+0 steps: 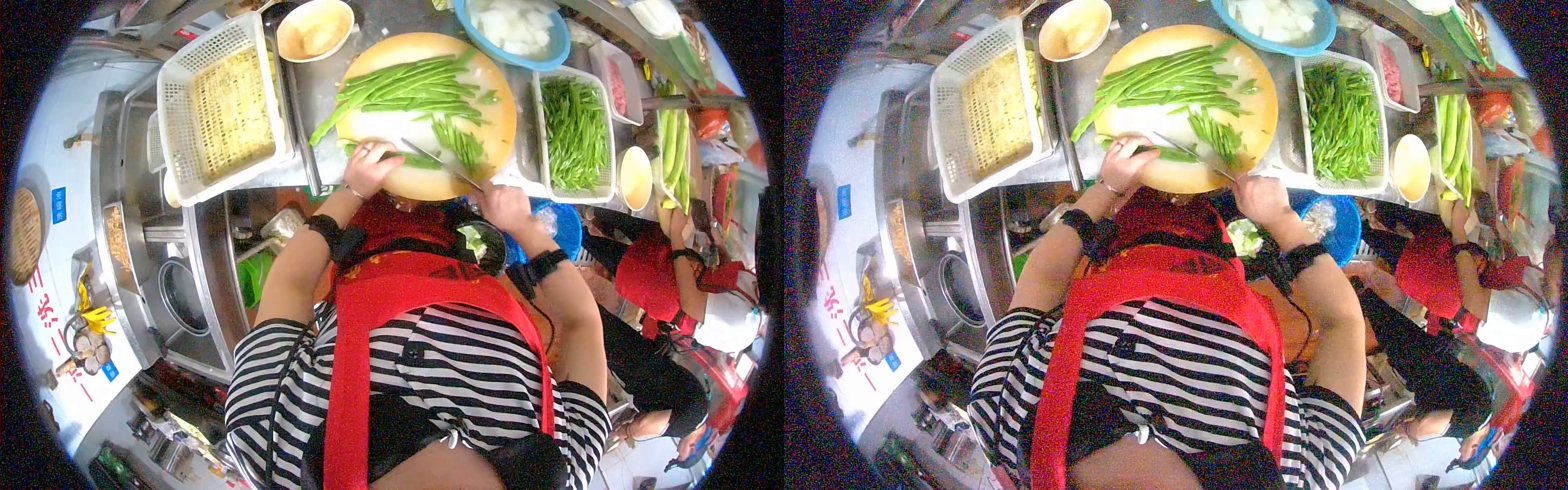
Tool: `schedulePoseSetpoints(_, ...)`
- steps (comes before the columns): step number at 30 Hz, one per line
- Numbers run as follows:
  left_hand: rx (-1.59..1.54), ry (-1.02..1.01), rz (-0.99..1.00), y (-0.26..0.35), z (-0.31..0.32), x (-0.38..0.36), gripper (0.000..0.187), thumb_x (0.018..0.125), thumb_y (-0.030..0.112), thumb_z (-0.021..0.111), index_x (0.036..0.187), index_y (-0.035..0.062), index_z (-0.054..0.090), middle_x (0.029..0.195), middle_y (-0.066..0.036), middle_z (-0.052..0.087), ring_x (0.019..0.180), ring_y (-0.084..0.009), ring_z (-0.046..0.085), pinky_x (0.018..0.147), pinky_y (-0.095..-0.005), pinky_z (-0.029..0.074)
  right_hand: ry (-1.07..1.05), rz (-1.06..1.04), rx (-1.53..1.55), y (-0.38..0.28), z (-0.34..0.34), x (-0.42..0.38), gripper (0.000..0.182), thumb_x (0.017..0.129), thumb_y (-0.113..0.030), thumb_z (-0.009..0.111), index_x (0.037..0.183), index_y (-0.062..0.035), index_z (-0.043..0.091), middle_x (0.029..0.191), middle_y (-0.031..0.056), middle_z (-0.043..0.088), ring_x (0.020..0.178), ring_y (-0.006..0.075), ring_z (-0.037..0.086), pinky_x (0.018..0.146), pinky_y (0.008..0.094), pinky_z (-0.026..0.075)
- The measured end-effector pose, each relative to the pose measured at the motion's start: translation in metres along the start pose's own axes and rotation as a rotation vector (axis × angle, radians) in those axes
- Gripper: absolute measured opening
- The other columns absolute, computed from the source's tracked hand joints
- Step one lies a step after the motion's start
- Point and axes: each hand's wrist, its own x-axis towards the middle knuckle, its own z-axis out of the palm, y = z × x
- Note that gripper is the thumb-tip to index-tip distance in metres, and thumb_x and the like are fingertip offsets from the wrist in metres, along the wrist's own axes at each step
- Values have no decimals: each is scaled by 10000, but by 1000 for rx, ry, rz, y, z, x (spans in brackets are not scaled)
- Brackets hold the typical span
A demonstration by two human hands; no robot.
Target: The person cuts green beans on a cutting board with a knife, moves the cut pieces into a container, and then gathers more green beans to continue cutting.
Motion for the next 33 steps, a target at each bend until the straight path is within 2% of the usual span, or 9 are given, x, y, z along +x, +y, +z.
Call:
schedulePoseSetpoints(4,-20,5,8,2,-5,7,180,669,140,570,820,168,665,904,-3,569,783,-190,555,699,-314,438,39,14,55,-1,-25,-3,280,853,-306,472,761,-58,566,584,149,597,534,319,604,506,437,487)
schedulePoseSetpoints(8,-52,-13,-21,6,2,7,176,675,153,575,828,170,662,918,-1,568,817,-192,558,740,-324,439,-25,16,19,-1,6,4,276,865,-332,458,868,-72,551,611,162,605,570,337,611,530,451,488)
schedulePoseSetpoints(13,62,-63,-102,-9,-15,-5,230,672,187,608,899,175,648,977,-24,555,925,-246,543,855,-395,416,29,44,46,-5,-26,3,281,851,-313,471,784,-57,563,593,152,600,541,317,609,509,431,491)
schedulePoseSetpoints(16,129,-95,-112,-27,-27,-14,234,683,178,604,913,182,644,998,-31,549,943,-262,534,871,-421,410,36,38,83,-7,-15,1,281,852,-314,467,782,-59,562,585,148,597,537,317,606,506,424,492)
schedulePoseSetpoints(19,170,-118,-99,-30,-24,-12,230,680,147,591,897,190,653,965,-4,563,926,-240,538,859,-393,424,22,9,-5,-12,-1,15,236,847,-300,482,872,-73,546,566,141,588,533,306,607,502,425,493)
schedulePoseSetpoints(24,147,-145,-80,-25,-18,-10,245,665,129,583,886,199,662,931,27,575,894,-210,543,820,-356,443,28,12,132,-6,-18,4,226,852,-271,454,848,-65,548,612,146,609,547,308,614,511,429,496)
schedulePoseSetpoints(26,155,-109,-69,-21,-17,-5,247,666,131,573,884,203,663,927,27,575,876,-201,545,807,-349,446,25,-23,54,-4,8,13,231,808,-288,529,882,-69,538,579,172,584,527,339,592,490,441,475)
schedulePoseSetpoints(31,131,-45,-51,-19,-13,-4,242,655,135,575,872,191,667,914,27,576,861,-192,553,794,-345,447,12,22,71,-8,-30,3,264,860,-312,454,845,-65,547,602,151,604,536,319,608,483,438,482)
schedulePoseSetpoints(33,109,-28,-46,-14,-10,-3,245,644,133,585,869,181,668,904,26,581,856,-193,560,785,-343,452,25,-11,46,-4,-5,6,273,860,-325,459,836,-67,546,594,150,600,531,318,606,476,438,479)
